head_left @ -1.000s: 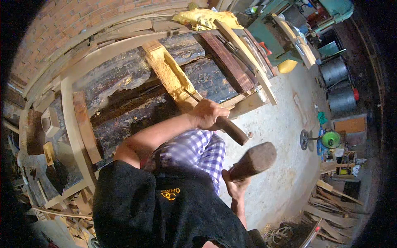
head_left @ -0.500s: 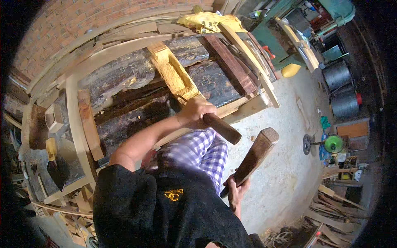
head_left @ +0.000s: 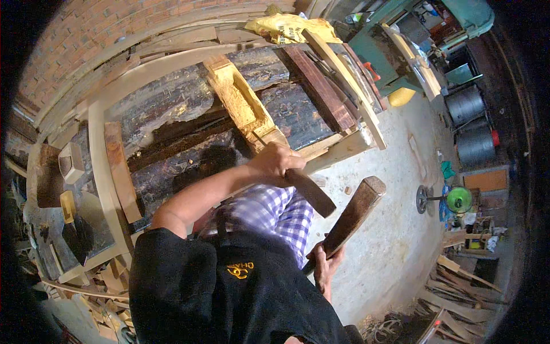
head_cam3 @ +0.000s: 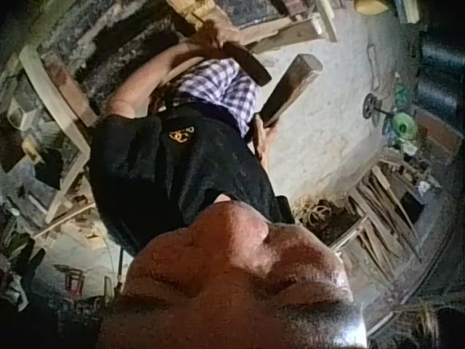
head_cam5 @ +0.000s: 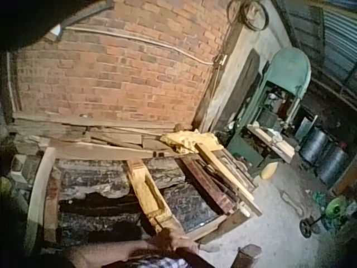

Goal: The person cuts a piece of wood with a small hand saw, then carves the wooden piece using a chisel and a wooden mallet.

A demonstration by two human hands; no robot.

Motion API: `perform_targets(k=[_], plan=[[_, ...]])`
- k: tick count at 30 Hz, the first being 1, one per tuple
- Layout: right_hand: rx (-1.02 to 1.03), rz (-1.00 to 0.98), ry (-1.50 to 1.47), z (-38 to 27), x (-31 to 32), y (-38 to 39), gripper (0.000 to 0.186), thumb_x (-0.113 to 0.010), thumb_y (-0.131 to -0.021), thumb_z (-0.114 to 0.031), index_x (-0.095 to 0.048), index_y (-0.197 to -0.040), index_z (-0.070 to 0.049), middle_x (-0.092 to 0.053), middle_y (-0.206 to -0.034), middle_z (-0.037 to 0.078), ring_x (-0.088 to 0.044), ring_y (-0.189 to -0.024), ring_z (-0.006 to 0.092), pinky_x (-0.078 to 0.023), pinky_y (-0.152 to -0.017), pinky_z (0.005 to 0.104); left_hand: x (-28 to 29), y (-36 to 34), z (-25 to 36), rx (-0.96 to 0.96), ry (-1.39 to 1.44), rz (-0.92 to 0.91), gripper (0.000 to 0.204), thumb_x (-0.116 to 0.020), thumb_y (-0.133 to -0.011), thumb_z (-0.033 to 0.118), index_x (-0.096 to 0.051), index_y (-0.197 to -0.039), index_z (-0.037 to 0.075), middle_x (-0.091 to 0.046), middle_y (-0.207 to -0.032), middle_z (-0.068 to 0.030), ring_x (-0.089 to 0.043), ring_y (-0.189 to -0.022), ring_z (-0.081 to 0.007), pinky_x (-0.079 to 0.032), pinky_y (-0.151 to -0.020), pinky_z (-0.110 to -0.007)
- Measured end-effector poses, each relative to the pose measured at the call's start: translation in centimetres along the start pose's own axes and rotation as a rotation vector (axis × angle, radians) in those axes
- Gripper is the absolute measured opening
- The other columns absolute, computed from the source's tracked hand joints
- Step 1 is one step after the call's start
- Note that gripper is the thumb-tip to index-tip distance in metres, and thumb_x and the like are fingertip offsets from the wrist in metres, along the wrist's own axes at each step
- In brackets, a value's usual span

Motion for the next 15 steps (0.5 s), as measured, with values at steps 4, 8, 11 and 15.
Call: perform_targets(k=[4,8,11,15], plan=[[0.065,0.008,0.064,-0.5,-0.5,0.0,0.042,-0.063,-0.082,-0.015,-0.041,-0.114,0.002,-0.053,-0.070,0.006,-0.055,-0.053,0.0154,-0.048,-0.048,0.0291,3.9,0.7,-3.1,0.059,-0.157,0.139,0.013,-0.068,-0.070,0.028,-0.063,-0.073,0.016,-0.061,-0.064,-0.0031,-0.062,-0.057,-0.0213,-0.051,-0.054,-0.033],[-0.009,0.011,0.037,-0.1,-1.1,-0.1,0.041,-0.061,-0.084,-0.016,-0.041,-0.115,0.002,-0.052,-0.069,0.006,-0.055,-0.053,0.0151,-0.047,-0.047,0.0290,4.6,1.4,-2.6,0.086,-0.249,0.088,0.012,-0.068,-0.071,0.026,-0.064,-0.075,0.016,-0.063,-0.068,-0.0023,-0.064,-0.060,-0.0177,-0.052,-0.054,-0.030],[-0.085,0.051,-0.032,0.2,-1.1,-0.2,0.040,-0.059,-0.085,-0.016,-0.042,-0.115,0.003,-0.052,-0.068,0.006,-0.054,-0.053,0.0149,-0.047,-0.047,0.0289,4.0,1.7,-0.6,-0.013,-0.265,0.149,0.010,-0.068,-0.074,0.024,-0.063,-0.073,0.015,-0.064,-0.073,-0.0019,-0.064,-0.059,-0.0188,-0.053,-0.054,-0.029],[-0.058,0.061,-0.016,-0.3,-1.1,-0.2,0.043,-0.061,-0.085,-0.020,-0.041,-0.115,0.004,-0.052,-0.067,0.006,-0.053,-0.050,0.0145,-0.047,-0.047,0.0288,5.1,4.1,-3.7,0.435,-0.387,0.079,0.025,-0.073,-0.066,0.011,-0.064,-0.089,0.011,-0.062,-0.087,-0.0082,-0.064,-0.075,-0.0276,-0.053,-0.064,-0.037]])
Point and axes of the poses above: each hand's wrist, its own y-axis away from the middle knuckle, its own x-axis out of the back of the hand, z = x × y, the point moved 6 cm from there along -y, towards the middle knuckle
